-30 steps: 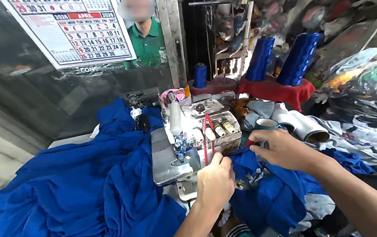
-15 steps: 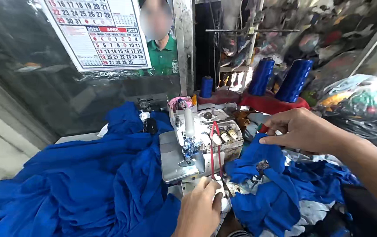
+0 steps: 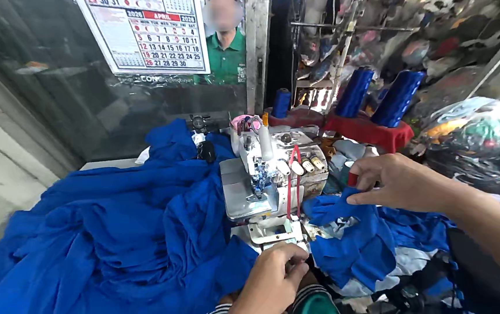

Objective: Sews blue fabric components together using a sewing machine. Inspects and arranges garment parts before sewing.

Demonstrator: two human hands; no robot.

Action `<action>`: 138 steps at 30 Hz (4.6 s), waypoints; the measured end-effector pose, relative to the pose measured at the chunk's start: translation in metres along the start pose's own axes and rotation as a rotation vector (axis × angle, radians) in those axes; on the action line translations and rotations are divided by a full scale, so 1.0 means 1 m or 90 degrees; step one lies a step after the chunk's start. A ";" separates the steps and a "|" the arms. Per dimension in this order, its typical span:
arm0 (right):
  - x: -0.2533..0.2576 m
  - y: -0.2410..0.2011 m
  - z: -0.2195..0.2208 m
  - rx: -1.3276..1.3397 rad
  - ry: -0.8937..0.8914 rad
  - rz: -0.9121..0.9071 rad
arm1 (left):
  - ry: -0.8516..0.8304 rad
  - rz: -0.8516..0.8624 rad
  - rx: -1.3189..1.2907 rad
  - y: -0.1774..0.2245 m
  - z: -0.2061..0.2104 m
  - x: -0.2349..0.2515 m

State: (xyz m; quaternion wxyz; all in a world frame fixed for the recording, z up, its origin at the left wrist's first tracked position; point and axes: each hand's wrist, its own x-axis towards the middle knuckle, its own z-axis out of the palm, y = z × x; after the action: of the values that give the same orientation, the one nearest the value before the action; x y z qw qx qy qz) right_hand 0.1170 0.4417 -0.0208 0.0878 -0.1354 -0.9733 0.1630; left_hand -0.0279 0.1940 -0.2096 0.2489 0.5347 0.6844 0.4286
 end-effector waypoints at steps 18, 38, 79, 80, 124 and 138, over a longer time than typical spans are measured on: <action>-0.094 -0.042 0.139 0.352 0.284 0.004 | 0.122 -0.046 -0.730 0.025 0.055 -0.023; -0.061 -0.072 0.236 0.663 0.189 0.040 | -0.009 -0.080 -0.216 -0.010 -0.067 -0.040; -0.023 -0.080 0.253 0.347 0.112 0.061 | 0.333 0.114 0.462 -0.043 -0.044 -0.037; -0.021 -0.080 0.253 0.352 0.105 0.062 | 0.334 0.119 0.454 -0.042 -0.045 -0.038; -0.052 -0.070 0.200 0.573 0.085 0.024 | 0.343 0.106 -0.093 -0.009 -0.049 -0.030; -0.051 -0.087 0.188 0.621 0.002 0.016 | 0.290 0.082 -0.108 -0.017 -0.064 -0.044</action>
State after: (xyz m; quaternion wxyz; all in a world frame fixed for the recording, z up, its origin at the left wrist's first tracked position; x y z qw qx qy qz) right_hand 0.1046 0.2925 -0.1730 0.1404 -0.0905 -0.7816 0.6010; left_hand -0.0742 0.1312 -0.1966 0.1046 0.4441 0.6490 0.6088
